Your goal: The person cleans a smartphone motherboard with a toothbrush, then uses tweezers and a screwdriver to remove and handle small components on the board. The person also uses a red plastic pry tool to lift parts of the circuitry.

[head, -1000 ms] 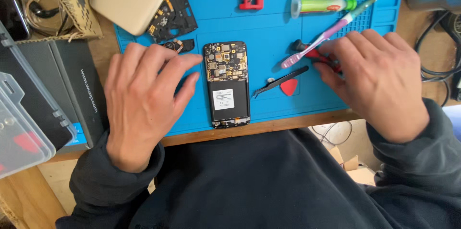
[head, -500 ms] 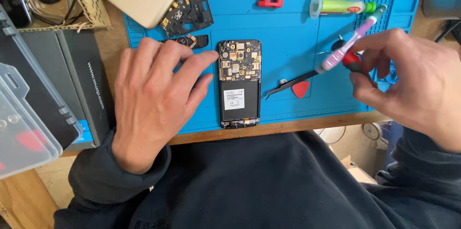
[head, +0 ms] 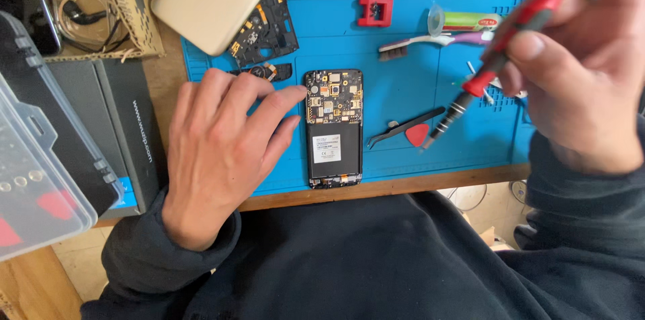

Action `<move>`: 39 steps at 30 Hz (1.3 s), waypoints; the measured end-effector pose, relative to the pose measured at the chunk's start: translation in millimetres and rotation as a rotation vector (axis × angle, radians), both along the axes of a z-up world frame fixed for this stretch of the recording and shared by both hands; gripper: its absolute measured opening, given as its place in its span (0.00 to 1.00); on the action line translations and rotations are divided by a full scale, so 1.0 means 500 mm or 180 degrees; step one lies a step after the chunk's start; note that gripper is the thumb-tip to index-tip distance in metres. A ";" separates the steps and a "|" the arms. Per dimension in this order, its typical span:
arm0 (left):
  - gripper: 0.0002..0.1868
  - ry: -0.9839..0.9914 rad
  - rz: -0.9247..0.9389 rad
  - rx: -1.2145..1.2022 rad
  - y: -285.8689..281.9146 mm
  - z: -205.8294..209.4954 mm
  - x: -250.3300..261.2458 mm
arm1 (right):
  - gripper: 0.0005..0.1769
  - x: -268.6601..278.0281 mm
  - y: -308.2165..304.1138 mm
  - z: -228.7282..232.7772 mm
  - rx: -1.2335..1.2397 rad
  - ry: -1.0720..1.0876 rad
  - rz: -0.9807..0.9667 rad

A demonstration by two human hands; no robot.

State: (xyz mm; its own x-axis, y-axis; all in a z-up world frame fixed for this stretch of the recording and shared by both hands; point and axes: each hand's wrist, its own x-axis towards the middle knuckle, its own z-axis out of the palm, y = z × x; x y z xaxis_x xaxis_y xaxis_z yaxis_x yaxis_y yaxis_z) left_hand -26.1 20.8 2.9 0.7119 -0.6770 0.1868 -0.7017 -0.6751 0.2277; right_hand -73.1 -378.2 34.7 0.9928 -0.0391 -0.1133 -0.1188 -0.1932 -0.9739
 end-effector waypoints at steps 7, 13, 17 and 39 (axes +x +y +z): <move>0.14 0.0104 0.0053 0.0065 -0.005 0.005 0.005 | 0.25 0.078 0.039 -0.061 0.0376 -0.0108 0.0486; 0.11 0.0098 0.0091 0.0022 -0.008 0.000 0.008 | 0.45 0.073 0.039 -0.087 0.0497 0.0126 0.0071; 0.12 0.0133 0.0068 0.0028 -0.007 0.001 0.009 | 0.26 0.096 0.068 -0.075 0.0144 -0.0261 0.0308; 0.06 0.0279 0.0064 0.0047 -0.021 -0.010 0.029 | 0.26 0.079 0.097 -0.069 -0.0685 -0.0274 0.0639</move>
State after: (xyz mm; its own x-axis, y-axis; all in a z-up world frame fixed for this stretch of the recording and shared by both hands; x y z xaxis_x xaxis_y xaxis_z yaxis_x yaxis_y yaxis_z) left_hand -11.3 10.2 -2.2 0.7386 -0.6645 0.1134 -0.6657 -0.6927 0.2776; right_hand -33.4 -329.8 0.4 0.9887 0.1448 -0.0388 0.0239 -0.4074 -0.9129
